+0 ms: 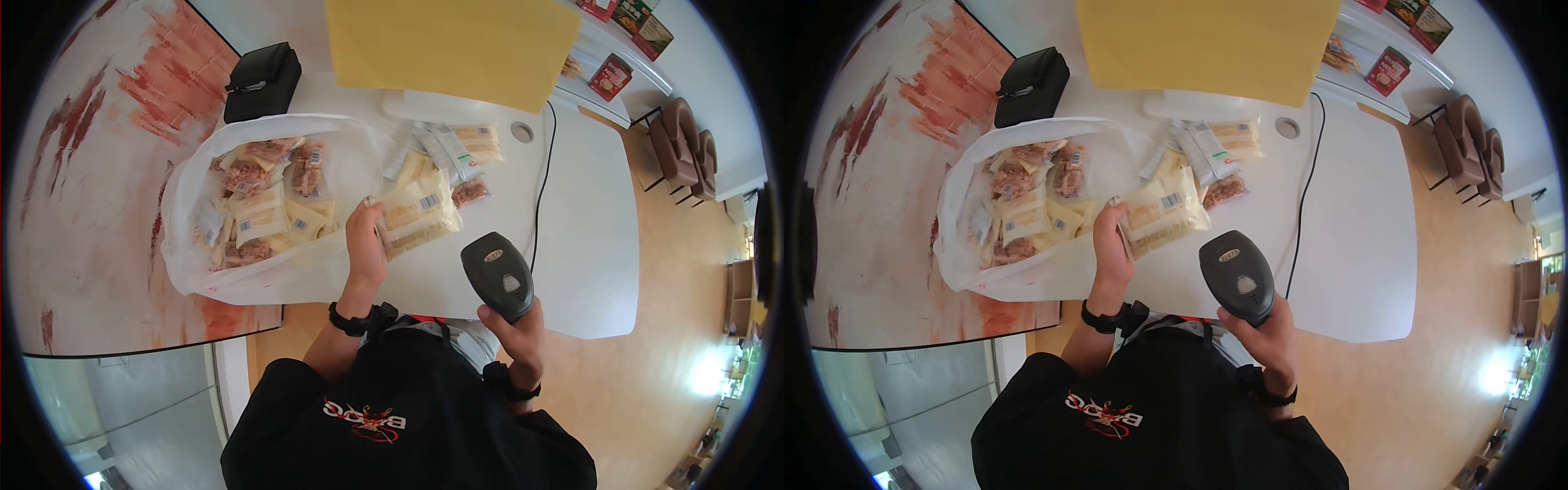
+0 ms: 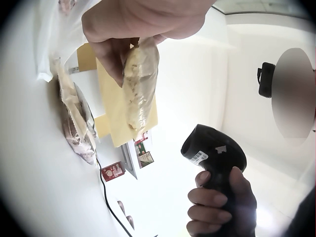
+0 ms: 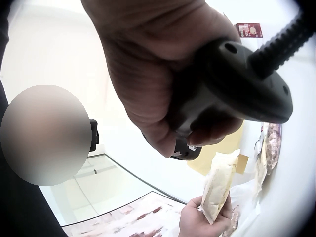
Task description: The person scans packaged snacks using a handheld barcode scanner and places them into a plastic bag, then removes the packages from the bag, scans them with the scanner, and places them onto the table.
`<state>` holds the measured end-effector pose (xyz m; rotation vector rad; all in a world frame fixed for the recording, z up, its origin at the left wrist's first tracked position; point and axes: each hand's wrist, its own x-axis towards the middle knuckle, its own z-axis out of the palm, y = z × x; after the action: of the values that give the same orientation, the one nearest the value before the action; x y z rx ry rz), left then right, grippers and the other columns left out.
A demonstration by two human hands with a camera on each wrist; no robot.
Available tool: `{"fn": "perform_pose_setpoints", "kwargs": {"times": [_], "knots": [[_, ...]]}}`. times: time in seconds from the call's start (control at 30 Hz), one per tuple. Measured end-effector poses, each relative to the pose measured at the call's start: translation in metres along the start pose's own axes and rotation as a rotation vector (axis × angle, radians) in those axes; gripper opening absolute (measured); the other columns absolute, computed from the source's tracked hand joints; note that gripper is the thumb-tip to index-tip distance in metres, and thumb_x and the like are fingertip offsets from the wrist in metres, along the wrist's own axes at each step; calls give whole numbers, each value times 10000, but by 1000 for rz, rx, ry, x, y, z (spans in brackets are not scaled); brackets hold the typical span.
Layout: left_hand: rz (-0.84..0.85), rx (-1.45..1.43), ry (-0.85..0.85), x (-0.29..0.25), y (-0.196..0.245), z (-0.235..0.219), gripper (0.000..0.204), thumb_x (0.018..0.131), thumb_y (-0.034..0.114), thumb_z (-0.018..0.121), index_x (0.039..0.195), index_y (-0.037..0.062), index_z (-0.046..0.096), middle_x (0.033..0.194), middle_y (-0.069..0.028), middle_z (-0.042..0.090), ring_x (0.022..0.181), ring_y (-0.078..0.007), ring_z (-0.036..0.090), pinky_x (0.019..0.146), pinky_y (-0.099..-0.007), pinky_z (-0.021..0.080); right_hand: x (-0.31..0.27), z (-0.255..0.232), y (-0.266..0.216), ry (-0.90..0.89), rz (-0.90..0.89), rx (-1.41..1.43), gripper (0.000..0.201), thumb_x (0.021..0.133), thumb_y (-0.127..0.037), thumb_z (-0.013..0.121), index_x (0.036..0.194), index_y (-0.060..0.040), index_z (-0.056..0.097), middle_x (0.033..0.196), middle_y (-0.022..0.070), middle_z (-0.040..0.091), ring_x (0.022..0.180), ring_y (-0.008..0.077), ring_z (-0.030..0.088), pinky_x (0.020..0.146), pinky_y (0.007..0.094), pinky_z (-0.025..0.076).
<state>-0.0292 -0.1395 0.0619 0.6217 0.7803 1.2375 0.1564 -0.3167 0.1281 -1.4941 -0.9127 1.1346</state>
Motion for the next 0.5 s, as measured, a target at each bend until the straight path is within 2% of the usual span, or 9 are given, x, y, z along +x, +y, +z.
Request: {"fn": "perform_pose_setpoints", "kwargs": {"times": [0.17,0.27,0.33,0.37,0.43,0.47,0.5], "knots": [[-13,91,-51,-6,-10,-4,215,941,141,488,1024,-8,619,990,-58,655,887,-122,606,833,-270,473,0,1,-1,-32,-19,1,238,806,-79,763,1004,1,658,872,18,681,816,76,589,740,269,493],[-93,141,-103,-13,-12,1,236,948,142,484,1063,-20,611,993,-58,664,902,-118,617,832,-263,483,2,2,-3,-51,-3,-27,230,805,-89,766,990,4,667,860,20,688,807,77,594,737,273,496],[-247,160,-112,-19,-13,9,257,957,164,494,1120,0,606,1015,-66,668,925,-123,634,843,-268,495,2,2,-3,-44,0,-44,227,804,-95,769,981,7,670,853,21,689,802,78,596,735,274,498],[-255,164,-127,-20,-16,8,257,957,164,494,1120,0,606,1015,-66,668,925,-123,634,843,-268,495,2,2,-2,6,8,-62,226,806,-101,769,979,7,670,850,21,689,798,79,596,735,274,498],[-554,376,-235,-20,-21,8,281,974,210,510,1181,38,591,1079,-62,661,975,-138,642,879,-291,502,1,-4,1,73,12,-81,226,809,-107,769,977,8,670,848,21,689,793,80,597,735,273,498],[-558,377,-248,-23,-26,14,281,974,210,510,1181,38,591,1079,-62,661,975,-138,642,879,-291,502,0,-9,5,119,36,-99,234,809,-109,770,985,7,668,852,22,688,794,81,597,734,273,497],[-638,307,-268,-27,-32,23,272,975,229,530,1187,66,581,1096,-49,655,982,-134,641,874,-292,511,-2,-14,7,161,61,-116,242,809,-111,771,993,5,666,856,23,687,795,82,596,732,273,497]]}}
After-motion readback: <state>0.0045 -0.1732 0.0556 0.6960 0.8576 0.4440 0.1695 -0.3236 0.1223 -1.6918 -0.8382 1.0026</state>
